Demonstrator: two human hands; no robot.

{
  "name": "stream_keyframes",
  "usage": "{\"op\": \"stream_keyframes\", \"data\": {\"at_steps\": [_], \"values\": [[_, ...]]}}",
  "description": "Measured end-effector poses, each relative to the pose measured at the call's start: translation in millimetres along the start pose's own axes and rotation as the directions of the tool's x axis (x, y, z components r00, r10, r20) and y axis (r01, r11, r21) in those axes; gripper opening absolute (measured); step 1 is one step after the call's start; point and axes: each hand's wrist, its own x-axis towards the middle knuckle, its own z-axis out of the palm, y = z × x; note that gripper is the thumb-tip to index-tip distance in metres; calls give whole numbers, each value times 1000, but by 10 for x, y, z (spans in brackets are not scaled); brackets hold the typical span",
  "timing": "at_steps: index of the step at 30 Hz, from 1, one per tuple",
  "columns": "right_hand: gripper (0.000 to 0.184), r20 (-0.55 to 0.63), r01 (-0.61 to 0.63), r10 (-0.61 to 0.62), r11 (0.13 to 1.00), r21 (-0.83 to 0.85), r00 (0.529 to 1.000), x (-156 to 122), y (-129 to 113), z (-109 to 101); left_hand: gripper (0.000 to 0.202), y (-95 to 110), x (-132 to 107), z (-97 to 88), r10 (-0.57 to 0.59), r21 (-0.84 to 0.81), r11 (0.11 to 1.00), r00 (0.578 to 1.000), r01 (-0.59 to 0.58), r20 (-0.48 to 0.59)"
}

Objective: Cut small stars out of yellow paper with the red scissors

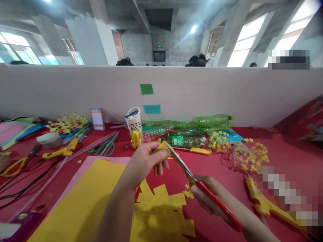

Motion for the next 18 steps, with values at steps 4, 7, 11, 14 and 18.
{"op": "stream_keyframes", "data": {"at_steps": [4,7,11,14,18], "values": [[51,-10,16,-16,1000,-2,1000,7,18,0,17,-1,3,3,1,9,1000,1000,-1,0],[50,-6,5,-5,1000,8,1000,6,29,2,17,-4,10,0,2,18,1000,1000,-2,3],[48,-10,4,-3,1000,26,1000,0,42,-10,20,-15,10,-3,13,30,999,1000,-13,14],[47,-20,18,-18,1000,16,1000,-5,29,-37,28,-8,-3,8,71,76,994,997,-72,12],[49,-8,-4,4,1000,-3,1000,-13,-36,-65,26,9,-18,39,167,213,966,982,-146,-87]]}}
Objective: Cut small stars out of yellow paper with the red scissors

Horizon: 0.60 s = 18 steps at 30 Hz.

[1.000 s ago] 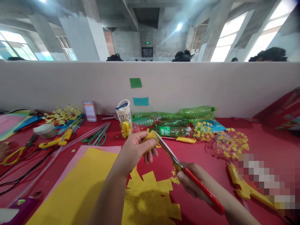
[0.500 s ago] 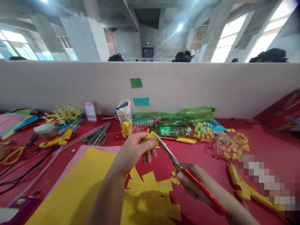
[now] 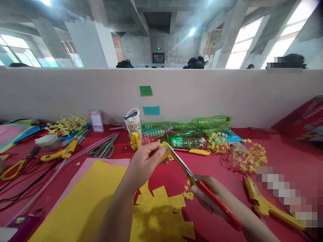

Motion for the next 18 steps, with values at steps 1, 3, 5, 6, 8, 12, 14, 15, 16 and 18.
{"op": "stream_keyframes", "data": {"at_steps": [1,3,5,6,8,12,14,15,16,18], "values": [[50,-1,-8,8,1000,11,1000,-3,-15,0,26,3,-2,9,7,32,999,1000,-6,-26],[52,-1,-27,27,998,59,1000,-11,-34,11,26,5,-6,31,5,52,999,999,-2,-52],[53,4,-35,35,992,122,999,-21,-37,35,26,9,-13,61,1,22,1000,998,0,-67],[54,3,-27,27,988,150,1000,-28,-35,52,26,14,-17,79,5,1,1000,997,-5,-73],[54,-3,3,-3,981,195,1000,-43,-32,92,25,28,-27,117,20,-30,999,996,-23,-92],[52,-58,52,-39,970,236,998,-72,-52,168,23,51,-43,180,34,-58,997,993,-40,-113],[52,-67,63,-49,970,236,997,-78,-59,187,23,50,-47,193,31,-68,997,993,-39,-118],[53,-63,60,-46,970,236,997,-78,-57,191,22,46,-48,195,30,-72,997,993,-38,-118],[53,-55,53,-41,971,235,998,-76,-52,192,22,43,-48,195,30,-76,996,992,-39,-119],[54,-48,43,-33,974,224,998,-71,-34,192,22,36,-47,191,31,-79,996,993,-41,-116]]}}
